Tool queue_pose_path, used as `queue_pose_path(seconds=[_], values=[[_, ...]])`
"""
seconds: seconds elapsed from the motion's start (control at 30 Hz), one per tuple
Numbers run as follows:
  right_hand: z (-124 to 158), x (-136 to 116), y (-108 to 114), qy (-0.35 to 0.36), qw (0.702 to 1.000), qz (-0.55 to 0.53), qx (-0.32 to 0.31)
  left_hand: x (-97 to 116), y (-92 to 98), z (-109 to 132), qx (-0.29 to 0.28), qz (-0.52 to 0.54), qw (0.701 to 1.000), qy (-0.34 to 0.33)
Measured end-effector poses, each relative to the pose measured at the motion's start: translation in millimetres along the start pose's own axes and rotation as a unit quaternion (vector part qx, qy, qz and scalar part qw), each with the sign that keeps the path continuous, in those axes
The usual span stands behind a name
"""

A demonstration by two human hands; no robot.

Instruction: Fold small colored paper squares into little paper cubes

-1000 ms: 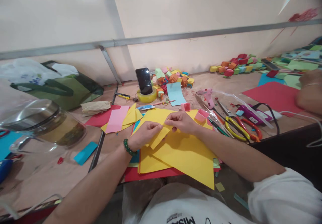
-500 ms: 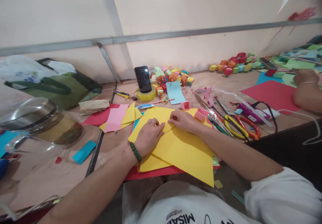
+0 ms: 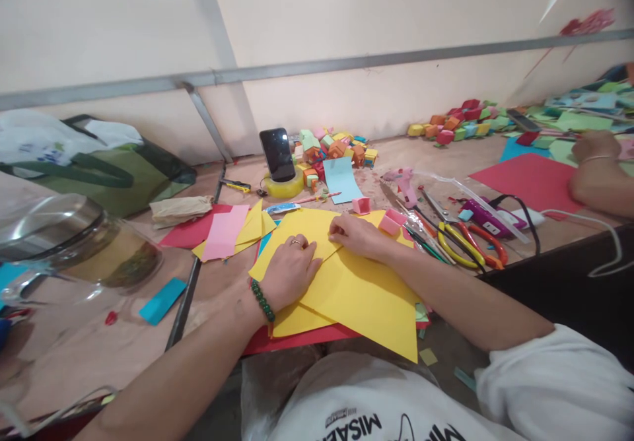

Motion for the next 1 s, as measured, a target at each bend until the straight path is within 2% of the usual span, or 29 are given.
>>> queue_pose_path(seconds=[0.23,0.4,0.53,0.73,1.0], values=[[-2.3,3.3,-1.3,0.011,1.000,-0.001,-0.004,4.0,-1.1,2.0,-0.014,0.005,1.000,0.010],[-2.6,2.8,-1.2,0.005,1.000,0.006,-0.003,13.4,4.2,4.2,-0.040,-0.049,0.998,0.025],[-3.0,3.8,-1.7,0.007,1.000,0.004,-0.003,18.2,8.0,3.8,-0.059,-0.064,0.996,0.012],[-5.0,6.9,-4.1,0.010,1.000,0.003,-0.006,18.4,5.8,4.9,-0.051,-0.050,0.997,-0.019],[-2.2,5.8,-3.3,0.020,1.000,0.003,0.005,13.8,7.4,8.4,-0.065,0.018,0.998,0.003]])
Point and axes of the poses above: each hand's wrist, its own z-axis away from the middle knuckle, its own y-axis out of the back of the hand, x = y × z, the point moved 4 cm from there along -z, towards the middle knuckle, and after that the axes turned 15 degrees about -z, right-handed, at the moved point
